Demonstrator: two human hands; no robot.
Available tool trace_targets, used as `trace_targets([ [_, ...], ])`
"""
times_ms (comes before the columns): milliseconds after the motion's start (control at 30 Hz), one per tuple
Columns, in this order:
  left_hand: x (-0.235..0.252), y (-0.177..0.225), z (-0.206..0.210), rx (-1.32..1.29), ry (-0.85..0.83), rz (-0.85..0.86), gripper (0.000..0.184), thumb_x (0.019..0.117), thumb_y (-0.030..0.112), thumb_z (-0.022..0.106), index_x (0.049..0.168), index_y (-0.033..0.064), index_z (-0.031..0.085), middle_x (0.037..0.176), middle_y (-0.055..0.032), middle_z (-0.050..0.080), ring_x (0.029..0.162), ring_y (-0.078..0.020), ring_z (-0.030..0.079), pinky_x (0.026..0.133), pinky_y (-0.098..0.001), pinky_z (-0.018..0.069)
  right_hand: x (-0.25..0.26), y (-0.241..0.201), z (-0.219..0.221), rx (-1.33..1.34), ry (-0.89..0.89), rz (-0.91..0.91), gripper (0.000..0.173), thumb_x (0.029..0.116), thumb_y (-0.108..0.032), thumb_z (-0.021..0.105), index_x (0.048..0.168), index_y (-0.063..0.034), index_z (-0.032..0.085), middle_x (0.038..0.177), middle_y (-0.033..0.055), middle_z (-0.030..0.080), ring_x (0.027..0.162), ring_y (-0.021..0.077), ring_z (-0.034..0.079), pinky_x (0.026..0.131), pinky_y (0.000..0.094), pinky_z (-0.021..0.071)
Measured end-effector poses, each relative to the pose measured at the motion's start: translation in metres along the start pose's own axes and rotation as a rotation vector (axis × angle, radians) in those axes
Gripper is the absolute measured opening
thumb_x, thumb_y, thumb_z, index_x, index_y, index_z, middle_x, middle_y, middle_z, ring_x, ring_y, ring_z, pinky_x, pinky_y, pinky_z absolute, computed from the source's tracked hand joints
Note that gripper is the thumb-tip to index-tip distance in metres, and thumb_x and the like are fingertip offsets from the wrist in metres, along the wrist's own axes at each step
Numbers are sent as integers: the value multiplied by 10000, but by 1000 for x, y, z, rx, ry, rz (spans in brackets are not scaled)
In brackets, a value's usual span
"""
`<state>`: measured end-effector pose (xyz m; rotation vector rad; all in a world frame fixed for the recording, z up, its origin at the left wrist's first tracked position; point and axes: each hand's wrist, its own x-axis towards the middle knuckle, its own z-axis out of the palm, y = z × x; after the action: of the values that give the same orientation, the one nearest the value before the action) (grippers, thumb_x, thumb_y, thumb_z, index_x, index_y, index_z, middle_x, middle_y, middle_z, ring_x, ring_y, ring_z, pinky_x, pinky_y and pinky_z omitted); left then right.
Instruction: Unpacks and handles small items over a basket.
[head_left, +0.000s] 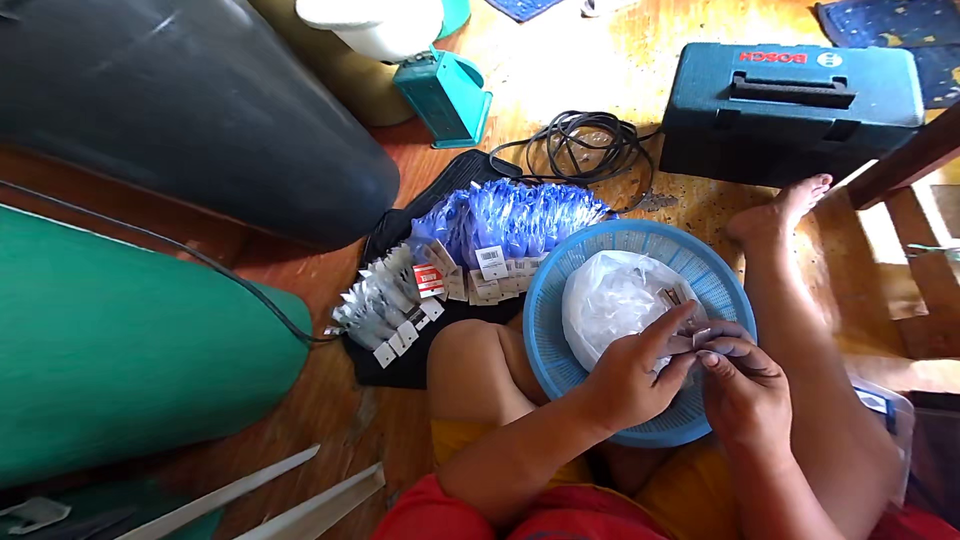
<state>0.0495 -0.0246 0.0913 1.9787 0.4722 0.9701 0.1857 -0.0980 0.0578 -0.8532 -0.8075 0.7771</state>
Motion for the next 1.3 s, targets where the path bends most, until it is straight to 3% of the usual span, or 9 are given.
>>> trace_targets([
  [133,-2,-1,1,29,-4,6,500,919,-32,611,1359,-225,471,1052,-199,754,979,-217,757,904,-355,610,-2,3,2,-8,46,4,49,910,-152,763,948,-132,786,1106,14,706,1009,97,669,871,239,578],
  [300,-3,-2,0,24,6,22,597,862,-25,691,1370,-225,449,1064,-197,749,1005,-219,748,926,-359,607,-2,4,6,67,70,85,250,909,-102,748,1150,-59,698,1092,43,722,983,120,693,893,291,591],
  [500,-3,-8,3,22,10,-31,591,848,-63,696,1369,-205,456,1043,-183,754,1001,-228,750,937,-367,603,-3,3,2,-51,32,67,61,908,-135,755,944,-96,787,1119,58,701,1006,130,674,860,263,592],
  [767,-19,-23,19,-17,-137,-192,666,894,-7,693,1464,-153,381,1085,-159,744,994,-208,742,916,-363,603,3,0,-14,-60,1,-51,65,932,-208,740,959,-176,789,1098,8,733,1093,160,674,979,334,558],
  [900,-20,-36,7,88,-241,-327,567,925,59,649,1460,-47,491,1298,-165,668,1209,-263,641,1028,-411,527,8,-3,-21,46,23,-43,85,958,-169,704,1006,-169,775,1020,18,742,881,130,716,793,295,620],
  [1033,-1,-53,-24,295,-209,-508,350,994,109,565,1317,8,656,1313,-185,652,1237,-282,620,1053,-416,509,12,3,-29,37,111,17,95,961,-103,686,1002,-125,769,979,24,744,682,74,674,613,223,593],
  [1167,29,-72,-50,559,-386,-742,388,1016,180,606,1387,69,616,1406,-161,603,1356,-327,528,1154,-495,398,18,16,-32,-110,219,191,100,940,-27,652,967,-75,735,865,0,730,582,52,616,537,204,550],
  [1233,34,-86,-51,666,-461,-798,461,969,201,686,1408,89,599,1425,-177,575,1379,-372,483,1148,-540,387,21,22,-32,-223,242,283,80,934,-12,657,975,-43,718,825,-5,713,547,46,591,509,204,534],
  [1300,31,-96,-47,743,-460,-771,414,972,189,675,1376,112,636,1381,-160,611,1346,-376,508,1120,-543,413,23,25,-32,-294,260,345,69,933,-14,669,985,-21,716,813,6,705,522,48,570,488,203,516],
])
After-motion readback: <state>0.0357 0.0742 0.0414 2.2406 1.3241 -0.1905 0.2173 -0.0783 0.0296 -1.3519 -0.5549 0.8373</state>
